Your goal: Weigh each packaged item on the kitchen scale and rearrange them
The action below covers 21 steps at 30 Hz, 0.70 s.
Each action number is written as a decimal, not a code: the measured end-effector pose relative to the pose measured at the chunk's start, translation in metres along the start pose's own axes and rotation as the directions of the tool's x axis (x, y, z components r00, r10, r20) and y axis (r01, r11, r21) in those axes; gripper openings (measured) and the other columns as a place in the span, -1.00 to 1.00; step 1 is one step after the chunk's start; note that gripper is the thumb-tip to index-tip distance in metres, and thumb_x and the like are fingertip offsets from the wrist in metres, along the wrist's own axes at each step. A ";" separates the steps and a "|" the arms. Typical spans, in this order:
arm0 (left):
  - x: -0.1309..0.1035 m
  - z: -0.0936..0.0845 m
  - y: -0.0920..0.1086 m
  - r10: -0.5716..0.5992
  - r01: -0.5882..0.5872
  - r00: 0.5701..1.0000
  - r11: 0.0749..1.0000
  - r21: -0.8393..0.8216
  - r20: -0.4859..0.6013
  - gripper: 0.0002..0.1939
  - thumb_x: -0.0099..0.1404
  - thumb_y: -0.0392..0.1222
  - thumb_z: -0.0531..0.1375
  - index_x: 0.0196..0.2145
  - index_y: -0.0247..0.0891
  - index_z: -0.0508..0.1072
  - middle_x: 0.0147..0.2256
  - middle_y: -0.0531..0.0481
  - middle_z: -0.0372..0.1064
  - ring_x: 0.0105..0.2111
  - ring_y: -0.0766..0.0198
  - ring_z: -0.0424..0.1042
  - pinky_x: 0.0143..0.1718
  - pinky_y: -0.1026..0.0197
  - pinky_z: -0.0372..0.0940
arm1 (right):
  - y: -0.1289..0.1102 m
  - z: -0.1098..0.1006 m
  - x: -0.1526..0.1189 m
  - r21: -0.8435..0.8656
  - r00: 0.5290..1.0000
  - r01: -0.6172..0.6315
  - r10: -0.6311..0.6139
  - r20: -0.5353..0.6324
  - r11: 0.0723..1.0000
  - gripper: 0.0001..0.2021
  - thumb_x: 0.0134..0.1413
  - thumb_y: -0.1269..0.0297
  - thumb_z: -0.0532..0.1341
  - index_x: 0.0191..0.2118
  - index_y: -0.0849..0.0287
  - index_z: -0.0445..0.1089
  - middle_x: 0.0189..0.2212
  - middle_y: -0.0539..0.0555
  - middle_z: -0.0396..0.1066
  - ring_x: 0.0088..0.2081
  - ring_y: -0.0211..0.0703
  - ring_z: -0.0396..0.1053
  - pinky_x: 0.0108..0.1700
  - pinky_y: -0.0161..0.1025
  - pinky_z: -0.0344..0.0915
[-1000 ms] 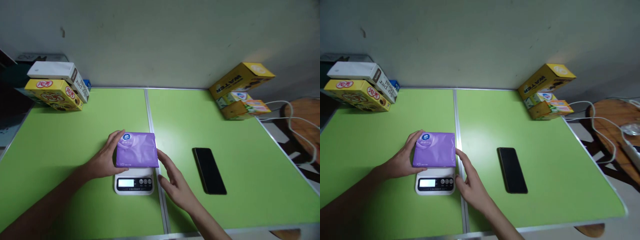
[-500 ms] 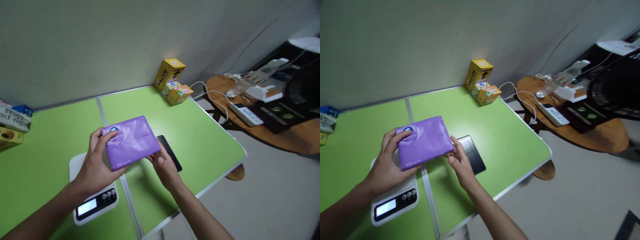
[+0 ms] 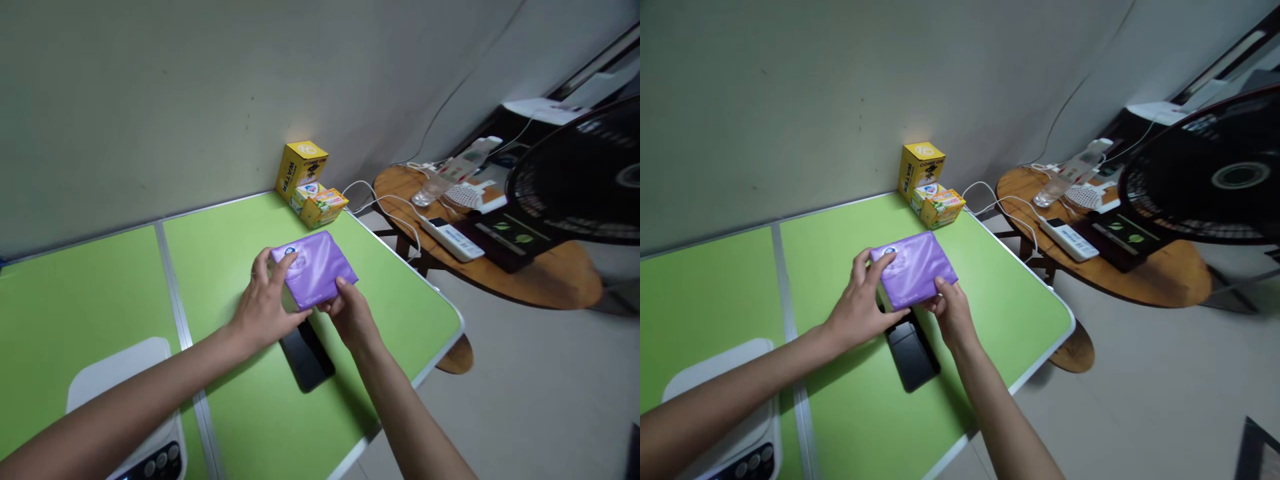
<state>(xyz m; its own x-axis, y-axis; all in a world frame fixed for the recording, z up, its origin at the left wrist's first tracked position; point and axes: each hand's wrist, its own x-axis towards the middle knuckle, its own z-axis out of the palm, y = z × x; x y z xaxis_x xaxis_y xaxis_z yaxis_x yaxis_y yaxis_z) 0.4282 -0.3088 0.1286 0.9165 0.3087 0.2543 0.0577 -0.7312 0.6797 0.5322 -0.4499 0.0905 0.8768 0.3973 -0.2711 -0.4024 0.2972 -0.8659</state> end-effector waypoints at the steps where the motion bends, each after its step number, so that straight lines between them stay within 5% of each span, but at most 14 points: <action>1: 0.007 0.004 -0.002 0.039 -0.039 0.999 0.999 -0.001 0.032 0.01 0.01 -0.11 0.41 0.29 -0.09 -0.06 0.27 -0.27 -0.19 0.28 -0.24 0.03 0.22 -0.23 0.16 | -0.005 -0.003 0.011 0.012 0.999 0.021 -0.021 -0.032 1.000 -0.58 -0.31 0.04 0.42 -0.34 0.15 0.33 -0.62 -0.12 0.33 -0.65 -0.35 0.24 -0.65 -0.40 0.23; 4: 0.030 0.012 -0.015 0.135 -0.137 0.987 0.990 0.015 0.085 0.01 0.18 -0.07 0.29 0.35 -0.17 -0.29 0.35 -0.35 -0.37 0.36 -0.21 -0.18 0.27 -0.25 0.05 | -0.025 -0.009 0.047 0.005 0.986 0.090 -0.088 -0.140 0.996 -0.64 -0.32 0.12 0.37 -0.36 0.15 0.31 -0.60 -0.14 0.30 -0.65 -0.39 0.23 -0.68 -0.44 0.18; 7: 0.051 0.019 -0.039 0.072 -0.087 0.989 0.989 0.119 0.125 -0.26 0.34 -0.16 0.09 0.35 -0.29 -0.20 0.37 -0.38 -0.33 0.38 -0.14 -0.25 0.30 -0.25 -0.04 | -0.051 -0.006 0.090 -0.068 0.956 0.140 -0.153 -0.252 0.988 -0.74 -0.20 0.16 0.30 -0.42 0.13 0.25 -0.64 -0.18 0.22 -0.67 -0.41 0.22 -0.67 -0.46 0.18; 12: 0.068 0.039 -0.087 -0.052 -0.002 0.989 0.933 0.359 0.140 -0.48 0.38 -0.28 -0.02 0.27 -0.38 0.09 0.32 -0.35 -0.02 0.35 -0.06 -0.09 0.32 -0.24 -0.10 | -0.087 0.013 0.160 -0.202 0.920 0.133 -0.196 -0.340 0.970 -0.82 0.01 0.24 0.22 -0.46 0.12 0.19 -0.72 -0.20 0.16 -0.73 -0.41 0.18 -0.72 -0.48 0.09; 21: 0.059 0.053 -0.122 0.163 -0.150 0.987 0.898 0.414 0.003 -0.58 0.36 -0.29 -0.03 0.15 -0.39 0.23 0.16 -0.31 0.28 0.25 -0.01 0.16 0.30 -0.21 0.03 | -0.104 0.036 0.230 -0.311 0.898 0.043 -0.173 -0.405 0.949 -0.79 0.07 0.22 0.24 -0.47 0.14 0.23 -0.73 -0.15 0.20 -0.75 -0.37 0.20 -0.75 -0.46 0.12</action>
<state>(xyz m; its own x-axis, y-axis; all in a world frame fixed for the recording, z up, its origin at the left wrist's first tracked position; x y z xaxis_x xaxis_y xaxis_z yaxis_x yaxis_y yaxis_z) 0.4962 -0.2336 0.0242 0.9148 0.1833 0.3599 0.0783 -0.9546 0.2873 0.7663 -0.3580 0.1333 0.9636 -0.0461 -0.2633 -0.2622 0.0292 -0.9646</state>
